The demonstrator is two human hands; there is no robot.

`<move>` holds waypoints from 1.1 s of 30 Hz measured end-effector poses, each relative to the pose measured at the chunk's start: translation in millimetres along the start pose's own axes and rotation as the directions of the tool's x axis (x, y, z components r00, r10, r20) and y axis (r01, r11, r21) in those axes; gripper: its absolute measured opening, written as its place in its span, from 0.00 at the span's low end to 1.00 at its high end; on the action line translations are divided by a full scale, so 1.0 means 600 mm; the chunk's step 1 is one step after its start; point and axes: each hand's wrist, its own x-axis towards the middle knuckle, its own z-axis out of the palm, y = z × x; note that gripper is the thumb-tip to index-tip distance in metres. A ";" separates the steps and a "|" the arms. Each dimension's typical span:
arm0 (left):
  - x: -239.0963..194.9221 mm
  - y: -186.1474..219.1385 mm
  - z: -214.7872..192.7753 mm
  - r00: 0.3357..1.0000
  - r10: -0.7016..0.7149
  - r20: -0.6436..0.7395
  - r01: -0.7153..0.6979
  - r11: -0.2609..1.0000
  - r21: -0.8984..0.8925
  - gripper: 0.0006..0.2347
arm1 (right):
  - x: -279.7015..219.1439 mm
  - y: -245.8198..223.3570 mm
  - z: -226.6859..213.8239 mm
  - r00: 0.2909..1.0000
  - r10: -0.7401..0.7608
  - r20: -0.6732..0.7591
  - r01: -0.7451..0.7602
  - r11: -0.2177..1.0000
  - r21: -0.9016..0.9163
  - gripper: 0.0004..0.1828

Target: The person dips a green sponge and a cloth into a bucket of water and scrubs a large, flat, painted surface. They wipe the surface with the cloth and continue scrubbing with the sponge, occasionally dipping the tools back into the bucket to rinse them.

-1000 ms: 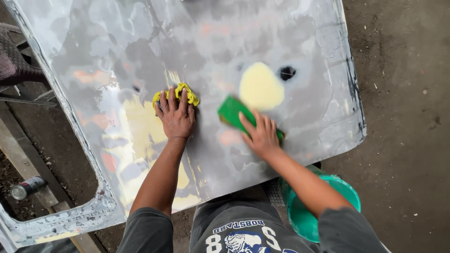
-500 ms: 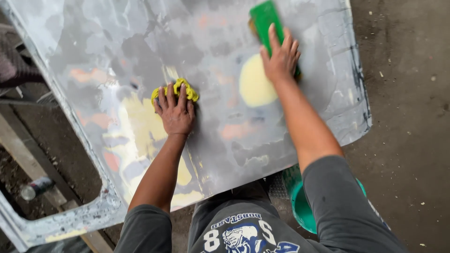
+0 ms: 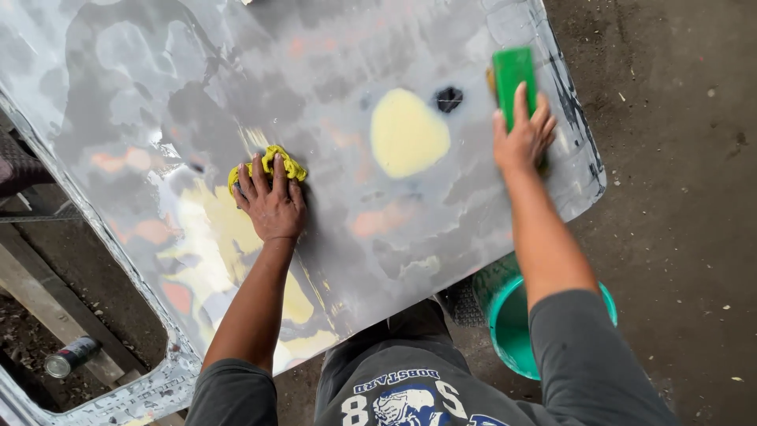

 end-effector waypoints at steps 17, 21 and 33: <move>-0.003 0.001 0.001 1.000 0.004 0.027 -0.004 1.000 -0.005 0.23 | -0.212 0.015 -0.043 0.957 -0.241 0.162 0.242 0.970 0.009 0.36; -0.001 0.001 -0.004 0.999 0.021 0.026 -0.021 1.000 -0.004 0.24 | -0.002 0.060 -0.045 0.988 0.110 0.105 -0.100 0.990 -0.100 0.36; 0.000 -0.004 -0.001 0.999 0.022 0.032 -0.022 1.000 -0.009 0.24 | -0.472 -0.121 0.004 0.724 -0.604 0.334 0.556 0.797 0.236 0.37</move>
